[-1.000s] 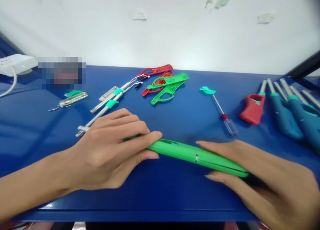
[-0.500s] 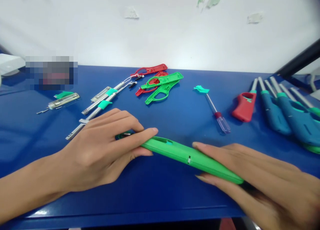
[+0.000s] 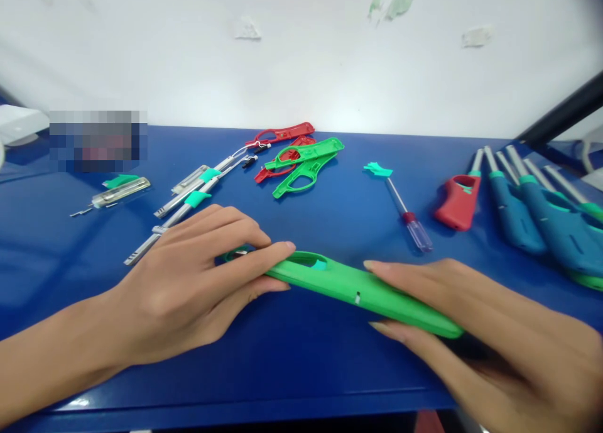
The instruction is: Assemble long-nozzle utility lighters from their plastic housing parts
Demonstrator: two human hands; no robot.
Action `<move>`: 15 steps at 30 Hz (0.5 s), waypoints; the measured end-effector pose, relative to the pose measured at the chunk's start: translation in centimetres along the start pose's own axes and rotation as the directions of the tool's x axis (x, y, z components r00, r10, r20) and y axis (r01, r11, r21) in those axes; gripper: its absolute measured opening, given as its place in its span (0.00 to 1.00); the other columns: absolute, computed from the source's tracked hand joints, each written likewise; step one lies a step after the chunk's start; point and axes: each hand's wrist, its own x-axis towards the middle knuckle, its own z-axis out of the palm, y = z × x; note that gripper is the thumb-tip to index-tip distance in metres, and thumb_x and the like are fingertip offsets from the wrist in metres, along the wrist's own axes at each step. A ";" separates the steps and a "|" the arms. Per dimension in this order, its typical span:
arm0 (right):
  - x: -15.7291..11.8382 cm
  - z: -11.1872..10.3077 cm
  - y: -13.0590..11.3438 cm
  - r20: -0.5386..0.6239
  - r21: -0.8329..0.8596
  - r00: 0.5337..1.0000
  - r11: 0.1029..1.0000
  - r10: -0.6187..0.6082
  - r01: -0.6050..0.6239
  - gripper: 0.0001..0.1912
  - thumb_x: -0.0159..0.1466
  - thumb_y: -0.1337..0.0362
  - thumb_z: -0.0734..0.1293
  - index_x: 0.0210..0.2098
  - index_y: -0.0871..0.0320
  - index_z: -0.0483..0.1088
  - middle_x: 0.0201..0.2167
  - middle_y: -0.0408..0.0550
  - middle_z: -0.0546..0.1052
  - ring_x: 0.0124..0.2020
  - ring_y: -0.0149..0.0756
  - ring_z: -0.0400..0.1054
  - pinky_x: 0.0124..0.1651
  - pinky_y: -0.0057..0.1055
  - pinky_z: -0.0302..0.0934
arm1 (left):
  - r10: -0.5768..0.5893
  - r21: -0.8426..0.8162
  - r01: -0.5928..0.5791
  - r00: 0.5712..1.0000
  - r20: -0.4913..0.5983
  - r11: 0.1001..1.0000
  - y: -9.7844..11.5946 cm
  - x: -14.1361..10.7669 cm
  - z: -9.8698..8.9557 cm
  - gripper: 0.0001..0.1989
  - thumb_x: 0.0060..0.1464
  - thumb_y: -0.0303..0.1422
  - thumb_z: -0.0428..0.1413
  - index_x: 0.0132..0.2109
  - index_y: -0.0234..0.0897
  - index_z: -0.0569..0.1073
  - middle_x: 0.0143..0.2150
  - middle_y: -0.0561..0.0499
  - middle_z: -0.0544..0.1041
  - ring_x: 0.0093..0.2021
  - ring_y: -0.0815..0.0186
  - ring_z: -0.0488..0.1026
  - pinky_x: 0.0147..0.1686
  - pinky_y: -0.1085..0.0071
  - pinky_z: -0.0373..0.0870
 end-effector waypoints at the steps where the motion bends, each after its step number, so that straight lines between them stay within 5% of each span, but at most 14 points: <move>1: 0.0 0.0 0.0 0.000 0.009 1.000 1.000 0.016 -0.016 0.17 0.72 0.62 0.71 0.60 0.52 0.73 0.50 0.33 0.82 0.49 0.23 0.75 0.65 0.16 0.60 | -0.007 0.002 0.007 1.000 0.003 1.000 0.0 0.0 0.0 0.11 0.71 0.30 0.57 0.56 0.32 0.78 0.43 0.45 0.80 0.39 0.61 0.76 0.41 0.63 0.75; 15: -0.5 -0.6 0.7 0.089 -0.014 0.990 0.994 -0.109 0.110 0.23 0.71 0.72 0.66 0.64 0.55 0.69 0.56 0.36 0.81 0.56 0.27 0.75 0.72 0.21 0.57 | -0.013 -0.030 0.014 1.000 0.023 0.999 0.0 0.0 -0.1 0.12 0.71 0.29 0.56 0.57 0.29 0.77 0.43 0.44 0.80 0.40 0.61 0.75 0.43 0.64 0.76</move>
